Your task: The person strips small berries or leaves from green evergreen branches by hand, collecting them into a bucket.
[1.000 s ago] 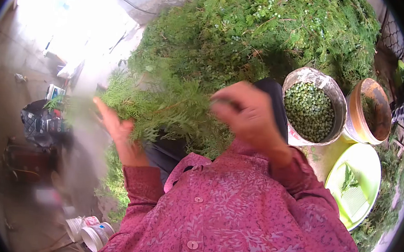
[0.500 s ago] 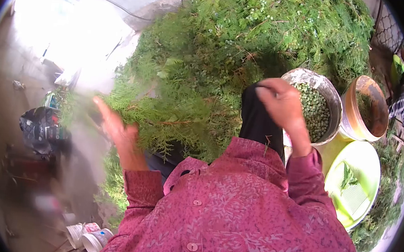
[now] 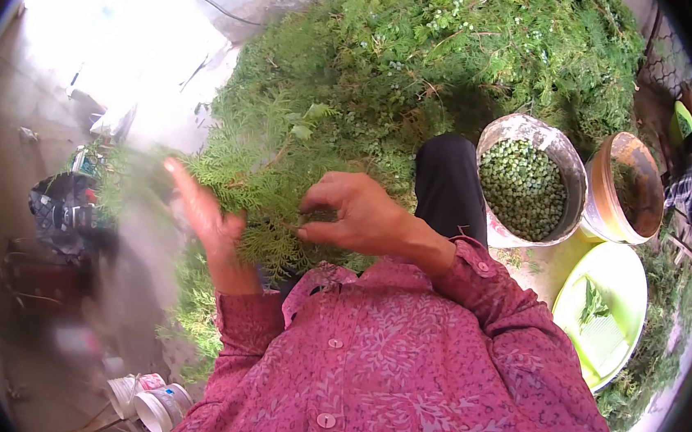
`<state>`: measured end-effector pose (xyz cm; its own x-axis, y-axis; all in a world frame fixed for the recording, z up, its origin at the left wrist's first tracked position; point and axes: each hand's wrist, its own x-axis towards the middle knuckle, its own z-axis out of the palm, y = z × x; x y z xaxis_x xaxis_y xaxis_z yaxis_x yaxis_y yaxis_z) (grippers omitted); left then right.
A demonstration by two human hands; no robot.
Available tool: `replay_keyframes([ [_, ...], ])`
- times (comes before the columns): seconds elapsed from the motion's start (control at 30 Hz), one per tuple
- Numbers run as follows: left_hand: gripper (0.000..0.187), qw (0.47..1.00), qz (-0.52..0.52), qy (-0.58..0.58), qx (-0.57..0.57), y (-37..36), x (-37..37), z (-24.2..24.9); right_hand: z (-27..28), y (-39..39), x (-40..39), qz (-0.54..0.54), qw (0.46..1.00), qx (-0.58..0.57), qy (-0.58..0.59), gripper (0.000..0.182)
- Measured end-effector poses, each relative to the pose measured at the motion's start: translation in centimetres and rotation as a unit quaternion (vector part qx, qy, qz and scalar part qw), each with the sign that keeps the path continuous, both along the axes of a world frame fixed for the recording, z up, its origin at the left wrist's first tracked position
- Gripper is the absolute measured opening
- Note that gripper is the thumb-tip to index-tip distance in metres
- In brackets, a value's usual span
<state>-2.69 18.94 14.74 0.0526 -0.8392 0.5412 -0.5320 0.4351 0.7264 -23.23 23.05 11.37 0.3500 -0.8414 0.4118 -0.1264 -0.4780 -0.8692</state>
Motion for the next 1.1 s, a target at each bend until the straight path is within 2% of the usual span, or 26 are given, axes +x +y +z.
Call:
replay_keyframes([
  [0.03,0.126,1.0,0.0,0.003,0.001,0.0,0.2,-0.3,0.1,0.0,0.1,0.0,1.0,0.001,0.003,0.027],
  [0.1,0.127,0.994,0.004,0.099,0.055,0.5,-0.2,0.3,0.2,0.0,0.4,0.004,0.999,-0.02,0.026,0.025],
  [0.2,0.127,0.961,0.012,0.239,0.137,1.2,-1.0,1.7,0.3,-0.1,0.9,0.038,0.999,0.007,0.017,0.024],
  [0.23,0.127,0.961,0.015,0.239,0.138,0.8,-0.3,0.6,0.2,-0.1,1.1,0.04,0.999,0.008,0.018,0.024],
  [0.27,0.116,0.992,-0.013,0.125,0.014,0.1,1.0,-1.5,0.2,-0.1,1.3,0.032,0.999,-0.01,0.031,0.023],
  [0.3,0.105,0.993,-0.041,0.007,-0.111,-0.3,1.6,-2.6,0.1,-0.1,1.4,0.023,0.998,-0.028,0.045,0.023],
  [0.33,0.105,0.993,-0.04,0.007,-0.11,-0.1,0.4,-0.2,0.1,0.0,1.4,0.024,0.998,-0.028,0.044,0.023],
  [0.37,0.105,0.967,0.102,0.229,0.047,0.1,-0.8,2.7,0.1,0.2,1.1,0.031,0.998,-0.01,0.047,0.021],
  [0.4,0.104,0.849,0.233,0.429,0.199,0.2,-1.7,4.6,0.1,0.5,0.7,0.037,0.998,0.008,0.051,0.02],
  [0.47,0.104,0.853,0.234,0.427,0.188,-0.1,-1.3,4.8,-0.1,1.1,-1.1,-0.028,0.998,0.049,-0.023,0.013],
  [0.53,0.103,0.861,0.238,0.419,0.164,-0.2,-0.3,5.1,-0.1,1.3,-3.5,-0.179,0.977,0.096,-0.07,0.01],
  [0.57,0.102,0.865,0.241,0.413,0.154,-0.1,0.2,5.2,-0.4,1.2,-5.5,-0.244,0.966,0.078,-0.045,0.012],
  [0.6,0.102,0.869,0.242,0.408,0.144,-0.1,0.6,5.3,-2.4,0.8,-7.6,-0.289,0.943,0.115,-0.122,0.014],
  [0.63,0.102,0.873,0.241,0.403,0.134,-0.1,0.8,5.3,-3.5,0.8,-10.1,-0.36,0.926,0.099,-0.064,0.014],
  [0.67,0.102,0.873,0.24,0.404,0.135,-0.2,0.8,5.4,-4.5,0.9,-12.6,-0.448,0.888,0.045,0.088,0.015],
  [0.73,0.1,0.863,0.239,0.426,0.131,-0.5,0.3,5.4,-6.7,1.9,-16.9,-0.506,0.781,-0.004,0.366,0.028],
  [0.77,0.1,0.863,0.235,0.427,0.131,-0.7,0.2,5.4,-7.2,2.4,-17.8,-0.513,0.706,-0.022,0.487,0.033],
  [0.8,0.099,0.865,0.23,0.425,0.133,-0.9,0.0,5.3,-6.9,2.3,-17.9,-0.508,0.744,-0.007,0.434,0.039],
  [0.83,0.099,0.868,0.227,0.42,0.137,-1.0,0.0,5.1,-5.7,2.1,-16.9,-0.51,0.743,-0.004,0.434,0.039],
  [0.87,0.098,0.871,0.223,0.414,0.142,-1.0,-0.1,4.8,-4.4,1.9,-15.4,-0.425,0.861,0.13,0.248,0.039],
  [0.9,0.098,0.874,0.217,0.409,0.145,-1.1,-0.3,4.7,-2.9,1.4,-13.6,-0.311,0.916,0.251,0.042,0.039],
  [0.97,0.097,0.879,0.207,0.403,0.145,-1.2,-1.0,5.0,-0.6,0.9,-9.7,-0.147,0.941,0.303,-0.028,0.046],
  [1.03,0.098,0.88,0.21,0.396,0.155,-0.9,-1.8,5.5,-1.5,0.0,-6.2,-0.04,0.97,0.222,-0.093,0.055],
  [1.1,0.098,0.883,0.206,0.393,0.153,-0.7,-2.0,5.6,-2.3,-0.9,-3.7,0.021,0.976,0.179,-0.12,0.056],
])
